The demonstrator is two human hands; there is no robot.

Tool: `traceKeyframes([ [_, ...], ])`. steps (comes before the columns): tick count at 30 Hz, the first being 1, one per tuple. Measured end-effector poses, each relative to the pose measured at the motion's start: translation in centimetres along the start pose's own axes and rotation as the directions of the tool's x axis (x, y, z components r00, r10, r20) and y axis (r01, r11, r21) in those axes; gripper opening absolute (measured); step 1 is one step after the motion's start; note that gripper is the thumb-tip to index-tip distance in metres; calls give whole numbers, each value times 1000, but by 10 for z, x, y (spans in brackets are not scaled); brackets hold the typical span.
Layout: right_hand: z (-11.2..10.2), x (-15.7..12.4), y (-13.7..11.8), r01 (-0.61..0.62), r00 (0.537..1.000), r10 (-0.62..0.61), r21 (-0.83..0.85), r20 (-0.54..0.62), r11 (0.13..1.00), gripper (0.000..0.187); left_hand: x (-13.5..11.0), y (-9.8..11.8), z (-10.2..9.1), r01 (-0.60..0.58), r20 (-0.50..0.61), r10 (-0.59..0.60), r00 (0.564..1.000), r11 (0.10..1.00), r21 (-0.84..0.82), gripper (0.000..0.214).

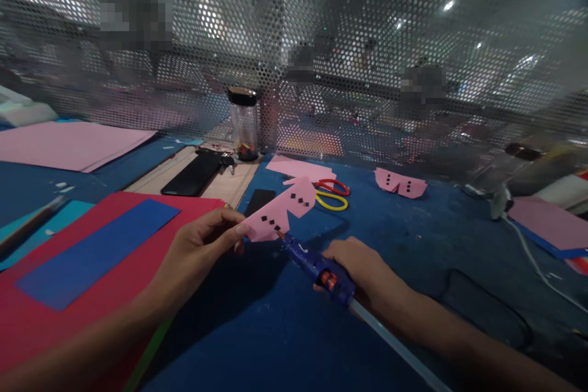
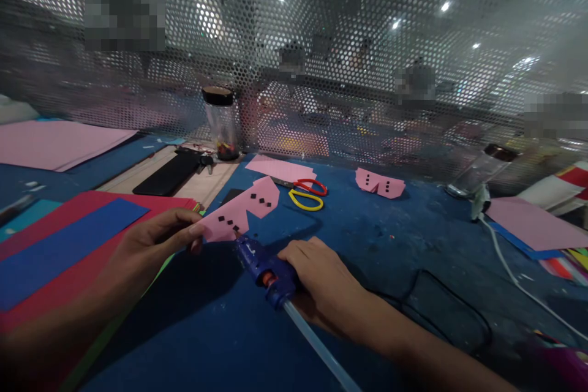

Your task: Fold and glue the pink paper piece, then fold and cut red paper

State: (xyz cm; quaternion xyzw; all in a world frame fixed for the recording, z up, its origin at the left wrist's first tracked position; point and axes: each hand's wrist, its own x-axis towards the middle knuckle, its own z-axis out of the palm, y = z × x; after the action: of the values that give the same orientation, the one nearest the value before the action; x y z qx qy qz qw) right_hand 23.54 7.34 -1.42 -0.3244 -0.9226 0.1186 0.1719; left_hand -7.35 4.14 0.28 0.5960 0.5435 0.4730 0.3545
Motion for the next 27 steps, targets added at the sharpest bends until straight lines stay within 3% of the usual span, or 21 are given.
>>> traceKeyframes([
  [20, -7, 1, -4, 22, 1000, -22, -13, 14, 1000, 15, 0, -2, 0, 13, 2, -13, 1000, 1000, -14, 17],
  [27, 0, 1, 0, -10, 1000, 10, -19, 10, 1000, 15, -1, 1, 0, 13, -1, -13, 1000, 1000, 0, 18],
])
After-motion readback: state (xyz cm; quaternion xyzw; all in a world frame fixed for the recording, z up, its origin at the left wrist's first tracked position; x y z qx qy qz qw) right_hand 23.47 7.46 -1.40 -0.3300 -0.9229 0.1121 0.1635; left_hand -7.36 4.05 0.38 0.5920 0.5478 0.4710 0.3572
